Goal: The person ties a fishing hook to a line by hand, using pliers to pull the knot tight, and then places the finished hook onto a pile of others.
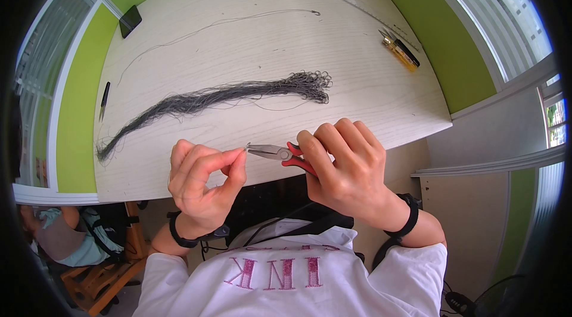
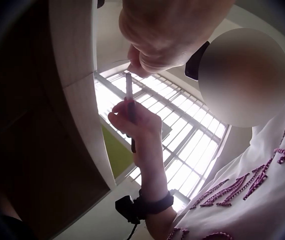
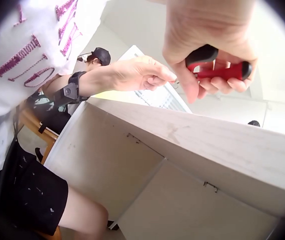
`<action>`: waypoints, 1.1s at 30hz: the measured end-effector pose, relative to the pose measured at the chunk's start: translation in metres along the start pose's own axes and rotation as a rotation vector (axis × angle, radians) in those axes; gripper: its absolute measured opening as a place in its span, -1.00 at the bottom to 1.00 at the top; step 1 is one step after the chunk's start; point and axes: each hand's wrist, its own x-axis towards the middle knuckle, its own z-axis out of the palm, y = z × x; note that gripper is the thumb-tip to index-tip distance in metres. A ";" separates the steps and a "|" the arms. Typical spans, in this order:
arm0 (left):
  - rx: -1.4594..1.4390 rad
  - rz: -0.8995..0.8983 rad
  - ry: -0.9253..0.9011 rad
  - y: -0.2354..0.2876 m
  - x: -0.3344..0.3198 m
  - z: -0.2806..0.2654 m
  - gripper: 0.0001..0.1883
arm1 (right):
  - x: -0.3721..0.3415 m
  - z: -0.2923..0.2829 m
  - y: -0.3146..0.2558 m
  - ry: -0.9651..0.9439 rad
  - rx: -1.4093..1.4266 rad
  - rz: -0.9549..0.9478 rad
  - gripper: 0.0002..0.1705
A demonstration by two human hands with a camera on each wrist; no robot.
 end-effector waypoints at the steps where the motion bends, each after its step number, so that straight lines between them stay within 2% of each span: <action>1: 0.000 0.001 0.000 0.000 0.000 0.000 -0.74 | -0.001 0.001 0.000 0.005 0.004 0.003 -0.59; 10: 0.025 0.011 0.048 -0.002 -0.005 0.006 -0.77 | -0.001 0.000 -0.002 0.008 0.016 0.021 -0.62; 19: -0.098 -0.027 0.036 0.000 -0.005 0.006 -0.82 | -0.002 -0.001 -0.003 0.016 0.024 0.030 -0.64; 21: -0.323 -0.302 -0.009 0.006 -0.007 0.005 -0.87 | -0.001 -0.003 -0.001 0.019 0.023 0.031 -0.64; 22: -0.324 -0.301 -0.008 0.007 -0.007 0.001 -0.87 | 0.001 -0.005 0.001 0.036 0.002 0.038 -0.63; 24: -0.591 -0.614 -0.475 0.005 -0.004 -0.012 -0.70 | 0.004 -0.009 0.006 0.061 -0.026 0.053 -0.62; 25: -0.592 -0.613 -0.473 0.002 -0.004 -0.015 -0.70 | 0.004 -0.011 0.008 0.061 -0.027 0.051 -0.62; 27: -1.097 -0.959 -0.895 -0.003 -0.003 -0.020 -0.51 | 0.005 -0.014 0.012 0.068 -0.073 0.065 -0.63; 28: -1.132 -0.816 -1.006 -0.007 -0.005 -0.021 -0.44 | 0.005 -0.015 0.013 0.052 -0.063 0.072 -0.63; 29: -1.132 -0.812 -1.005 -0.006 -0.002 -0.023 -0.44 | 0.004 -0.014 0.013 0.054 -0.065 0.070 -0.63; 31: -1.674 -0.726 -1.312 -0.001 0.007 -0.029 -0.47 | 0.002 -0.009 0.013 0.047 -0.025 0.080 -0.61; 32: -1.675 -0.721 -1.312 0.002 0.008 -0.029 -0.47 | 0.001 -0.009 0.012 0.047 -0.028 0.078 -0.61; 33: -1.864 -0.531 -1.036 0.007 0.007 -0.028 -0.49 | 0.000 -0.008 0.010 0.025 0.009 0.091 -0.61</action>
